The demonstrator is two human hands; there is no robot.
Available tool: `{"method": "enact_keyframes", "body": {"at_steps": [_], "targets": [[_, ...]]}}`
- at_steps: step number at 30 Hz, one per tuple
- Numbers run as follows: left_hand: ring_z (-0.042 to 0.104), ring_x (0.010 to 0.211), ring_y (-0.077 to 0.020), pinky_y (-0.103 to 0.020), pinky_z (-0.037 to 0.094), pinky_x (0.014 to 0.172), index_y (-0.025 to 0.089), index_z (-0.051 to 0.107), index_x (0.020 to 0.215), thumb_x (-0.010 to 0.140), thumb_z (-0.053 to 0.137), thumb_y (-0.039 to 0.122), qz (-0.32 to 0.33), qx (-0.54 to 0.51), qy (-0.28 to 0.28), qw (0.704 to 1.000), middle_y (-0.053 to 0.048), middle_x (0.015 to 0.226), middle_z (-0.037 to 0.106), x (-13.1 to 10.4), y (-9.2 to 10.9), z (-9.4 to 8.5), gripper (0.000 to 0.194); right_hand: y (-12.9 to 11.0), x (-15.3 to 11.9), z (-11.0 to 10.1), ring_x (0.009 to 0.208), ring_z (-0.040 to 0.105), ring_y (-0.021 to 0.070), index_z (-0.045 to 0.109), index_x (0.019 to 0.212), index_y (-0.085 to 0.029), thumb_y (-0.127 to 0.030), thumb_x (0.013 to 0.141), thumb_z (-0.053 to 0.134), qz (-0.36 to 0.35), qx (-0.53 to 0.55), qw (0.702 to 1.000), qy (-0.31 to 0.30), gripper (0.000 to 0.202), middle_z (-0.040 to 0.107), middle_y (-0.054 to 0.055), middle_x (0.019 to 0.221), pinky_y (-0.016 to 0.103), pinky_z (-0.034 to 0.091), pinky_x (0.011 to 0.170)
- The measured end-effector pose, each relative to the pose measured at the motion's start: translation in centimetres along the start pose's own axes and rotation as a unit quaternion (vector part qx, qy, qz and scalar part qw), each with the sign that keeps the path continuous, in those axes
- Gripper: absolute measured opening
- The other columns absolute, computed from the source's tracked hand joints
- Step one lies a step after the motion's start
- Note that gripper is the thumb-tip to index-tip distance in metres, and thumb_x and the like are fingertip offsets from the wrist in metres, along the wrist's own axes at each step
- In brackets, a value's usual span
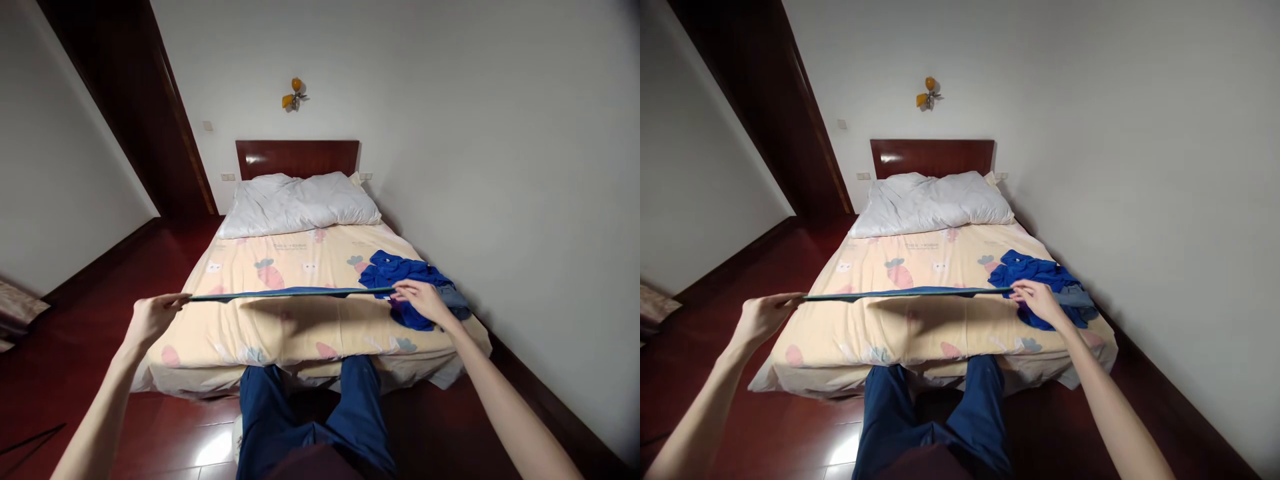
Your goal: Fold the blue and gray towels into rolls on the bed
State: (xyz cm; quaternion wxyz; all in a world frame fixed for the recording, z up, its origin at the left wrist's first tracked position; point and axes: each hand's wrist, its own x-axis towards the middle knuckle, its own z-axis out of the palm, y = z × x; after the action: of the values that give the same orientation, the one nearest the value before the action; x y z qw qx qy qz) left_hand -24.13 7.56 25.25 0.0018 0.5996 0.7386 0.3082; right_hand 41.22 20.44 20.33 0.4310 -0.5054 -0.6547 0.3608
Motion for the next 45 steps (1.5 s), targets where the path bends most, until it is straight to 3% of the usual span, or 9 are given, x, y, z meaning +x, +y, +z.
{"method": "enact_keyframes", "body": {"at_steps": [5, 10, 18, 22, 27, 32, 36, 41, 45], "targets": [[0.074, 0.09, -0.0273, -0.032, 0.059, 0.075, 0.024, 0.08, 0.091, 0.072, 0.064, 0.066, -0.025, -0.024, -0.137, 0.99, -0.003, 0.091, 0.08, -2.6, -2.1, -2.5, 0.049, -0.6, -4.7, -2.8, 0.077, 0.076, 0.0295, 0.075, 0.09, -0.014, -0.067, 0.068, 0.078, 0.067, 0.009, 0.997, -0.045, 0.058, 0.076, 0.013, 0.081, 0.041, 0.066, 0.071], [0.072, 0.093, -0.0252, -0.028, 0.058, 0.078, 0.026, 0.078, 0.091, 0.068, 0.063, 0.077, -0.021, -0.008, -0.16, 0.987, 0.005, 0.091, 0.079, -1.5, -1.1, -4.1, 0.058, -1.8, -4.3, -4.9, 0.068, 0.074, 0.025, 0.075, 0.093, -0.014, -0.065, 0.069, 0.08, 0.065, -0.011, 0.998, -0.017, 0.056, 0.073, 0.01, 0.07, 0.038, 0.066, 0.065], [0.073, 0.081, -0.0224, -0.029, 0.056, 0.079, 0.018, 0.078, 0.091, 0.077, 0.061, 0.041, 0.024, 0.014, -0.249, 0.968, -0.004, 0.081, 0.078, 7.3, -0.6, 2.2, 0.031, 1.1, 4.9, -1.3, 0.07, 0.076, 0.0279, 0.073, 0.087, -0.013, -0.061, 0.064, 0.085, 0.077, 0.004, 0.996, -0.037, 0.055, 0.074, 0.012, 0.072, 0.038, 0.066, 0.064], [0.072, 0.087, -0.0238, -0.031, 0.054, 0.087, 0.015, 0.079, 0.092, 0.077, 0.061, 0.027, 0.027, 0.035, -0.179, 0.983, -0.005, 0.082, 0.078, 12.5, -0.1, 4.6, 0.026, 1.8, 11.1, 1.7, 0.071, 0.076, 0.0277, 0.07, 0.079, -0.013, -0.045, 0.07, 0.086, 0.06, 0.008, 0.998, 0.019, 0.038, 0.074, 0.013, 0.074, 0.042, 0.066, 0.071], [0.07, 0.095, -0.0189, -0.029, 0.052, 0.093, 0.003, 0.073, 0.11, 0.09, 0.046, 0.019, 0.053, -0.027, 0.025, 0.998, -0.007, 0.101, 0.077, 15.5, 1.9, 4.5, 0.037, 1.0, 16.4, 3.0, 0.084, 0.076, 0.0272, 0.07, 0.09, -0.013, -0.043, 0.082, 0.075, -0.048, 0.0, 0.988, 0.147, 0.032, 0.076, 0.014, 0.087, 0.046, 0.062, 0.089], [0.061, 0.115, -0.0175, -0.029, 0.046, 0.102, -0.006, 0.061, 0.122, 0.101, 0.03, 0.018, 0.128, -0.035, 0.1, 0.986, -0.007, 0.13, 0.065, 13.8, 1.8, 4.8, 0.045, 0.9, 15.9, 3.4, 0.095, 0.074, 0.0255, 0.071, 0.103, -0.013, -0.042, 0.089, 0.062, -0.168, -0.016, 0.964, 0.208, 0.033, 0.074, 0.016, 0.109, 0.041, 0.058, 0.096], [0.062, 0.121, -0.0192, -0.031, 0.047, 0.108, 0.007, 0.067, 0.119, 0.098, 0.04, 0.027, 0.121, -0.03, 0.083, 0.989, -0.008, 0.13, 0.068, 10.7, -1.9, 8.9, 0.04, 3.7, 13.0, 5.2, 0.097, 0.073, 0.0245, 0.072, 0.107, -0.016, -0.042, 0.092, 0.056, -0.162, -0.096, 0.961, 0.204, 0.034, 0.074, 0.014, 0.113, 0.041, 0.058, 0.095], [0.065, 0.12, -0.0247, -0.039, 0.047, 0.11, 0.014, 0.072, 0.113, 0.086, 0.043, 0.029, 0.075, -0.071, -0.089, 0.991, -0.011, 0.127, 0.07, 4.9, -8.8, 16.6, 0.042, 12.3, 7.9, 9.2, 0.108, 0.07, 0.0235, 0.074, 0.103, -0.019, -0.037, 0.095, 0.044, -0.122, -0.191, 0.967, 0.116, 0.036, 0.075, 0.012, 0.115, 0.04, 0.054, 0.101], [0.065, 0.12, -0.0274, -0.043, 0.047, 0.11, 0.013, 0.074, 0.111, 0.084, 0.042, 0.031, 0.027, -0.072, -0.183, 0.98, -0.01, 0.126, 0.07, 0.0, -12.4, 21.8, 0.045, 20.8, 3.7, 13.0, 0.106, 0.071, 0.0243, 0.076, 0.095, -0.018, -0.032, 0.092, 0.042, -0.063, -0.213, 0.975, 0.023, 0.037, 0.077, 0.012, 0.108, 0.042, 0.054, 0.102]]}}
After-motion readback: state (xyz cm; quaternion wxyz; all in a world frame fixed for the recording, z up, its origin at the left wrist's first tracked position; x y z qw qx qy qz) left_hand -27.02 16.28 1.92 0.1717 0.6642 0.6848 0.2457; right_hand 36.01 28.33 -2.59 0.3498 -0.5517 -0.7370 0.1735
